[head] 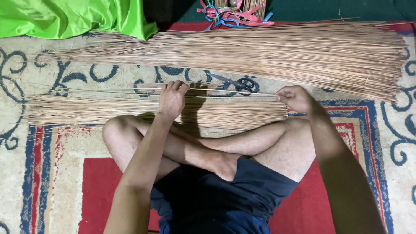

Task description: Trimming and organizing palm leaf ribs into bundles for broom making while sitting on the floor.

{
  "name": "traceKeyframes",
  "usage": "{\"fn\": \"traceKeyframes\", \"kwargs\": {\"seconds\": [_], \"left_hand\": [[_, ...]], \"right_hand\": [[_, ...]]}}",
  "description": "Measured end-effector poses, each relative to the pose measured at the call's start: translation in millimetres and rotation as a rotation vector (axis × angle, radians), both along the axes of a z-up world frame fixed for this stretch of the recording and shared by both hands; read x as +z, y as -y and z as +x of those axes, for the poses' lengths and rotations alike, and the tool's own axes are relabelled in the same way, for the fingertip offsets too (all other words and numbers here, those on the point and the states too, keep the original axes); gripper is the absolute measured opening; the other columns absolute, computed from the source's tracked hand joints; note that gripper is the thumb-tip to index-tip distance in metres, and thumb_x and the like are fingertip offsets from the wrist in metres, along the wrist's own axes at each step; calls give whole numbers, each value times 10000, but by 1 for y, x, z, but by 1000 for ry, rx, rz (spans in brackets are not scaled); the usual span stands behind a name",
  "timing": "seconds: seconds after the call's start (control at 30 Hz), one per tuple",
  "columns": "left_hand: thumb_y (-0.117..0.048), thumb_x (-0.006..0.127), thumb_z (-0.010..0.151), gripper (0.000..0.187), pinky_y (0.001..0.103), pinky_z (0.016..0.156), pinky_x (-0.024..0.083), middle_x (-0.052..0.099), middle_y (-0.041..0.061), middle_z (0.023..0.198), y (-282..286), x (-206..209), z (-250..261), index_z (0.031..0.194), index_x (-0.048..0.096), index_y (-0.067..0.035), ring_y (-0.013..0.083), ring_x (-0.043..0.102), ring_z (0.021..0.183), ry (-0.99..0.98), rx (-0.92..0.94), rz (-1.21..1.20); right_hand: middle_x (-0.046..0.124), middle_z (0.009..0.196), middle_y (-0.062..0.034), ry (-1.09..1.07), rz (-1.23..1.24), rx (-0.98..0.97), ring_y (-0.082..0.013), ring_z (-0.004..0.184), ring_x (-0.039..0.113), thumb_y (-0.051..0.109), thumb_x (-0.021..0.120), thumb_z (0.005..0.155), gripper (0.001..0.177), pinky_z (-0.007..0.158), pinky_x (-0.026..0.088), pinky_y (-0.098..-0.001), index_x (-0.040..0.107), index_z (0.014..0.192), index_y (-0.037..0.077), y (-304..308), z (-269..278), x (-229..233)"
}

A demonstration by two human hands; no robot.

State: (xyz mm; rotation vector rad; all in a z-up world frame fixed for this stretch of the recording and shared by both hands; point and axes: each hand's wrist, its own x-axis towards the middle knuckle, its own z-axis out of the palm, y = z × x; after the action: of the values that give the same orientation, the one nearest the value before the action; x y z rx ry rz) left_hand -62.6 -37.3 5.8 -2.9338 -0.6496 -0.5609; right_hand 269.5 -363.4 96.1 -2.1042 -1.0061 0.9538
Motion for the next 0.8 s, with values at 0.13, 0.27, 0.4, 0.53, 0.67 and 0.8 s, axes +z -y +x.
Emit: {"fn": "traceKeyframes", "kwargs": {"seconds": [0.13,0.27,0.4,0.53,0.67,0.8], "left_hand": [[-163,602,953,101,373,832,475,621,-18,920,-12,17,2,1019,647,-225,212,650,947,-54,-109,7],[-134,604,944,66,376,800,472,654,4,882,-19,41,-3,995,618,-173,238,661,881,-105,-177,-3],[-128,582,992,46,375,717,519,652,19,869,-18,66,-10,1021,613,-144,251,698,809,-94,-217,-32],[-134,552,1002,67,372,719,540,641,12,892,-20,72,-14,1012,612,-161,248,707,826,-82,-205,8],[-178,556,992,46,391,747,549,663,34,861,-25,70,-15,1000,595,-155,276,724,846,-121,-214,-39],[-174,543,1007,61,431,743,560,668,78,846,-19,82,-15,1018,596,-146,317,723,835,-130,-197,-86]], "right_hand": [[713,1151,-322,-56,11,-35,-363,1129,635,-1,592,977,267,1058,446,-542,703,1202,-90,10,-7,31],[745,1063,-271,-119,46,-39,-302,983,660,-11,632,959,246,955,509,-475,742,1176,-49,17,11,19],[737,917,-225,-282,118,-49,-239,780,651,-1,694,956,254,760,570,-374,715,1181,-117,27,38,-7],[731,979,-196,-522,235,-189,-234,817,708,-2,744,904,317,763,615,-362,672,1197,-98,29,43,-37],[741,978,-138,-660,325,-335,-247,853,758,-1,757,865,312,762,652,-417,664,1161,19,27,37,-45],[758,929,-135,-764,459,-593,-259,833,786,-11,764,851,268,734,683,-370,664,1079,90,22,29,-52]]}}
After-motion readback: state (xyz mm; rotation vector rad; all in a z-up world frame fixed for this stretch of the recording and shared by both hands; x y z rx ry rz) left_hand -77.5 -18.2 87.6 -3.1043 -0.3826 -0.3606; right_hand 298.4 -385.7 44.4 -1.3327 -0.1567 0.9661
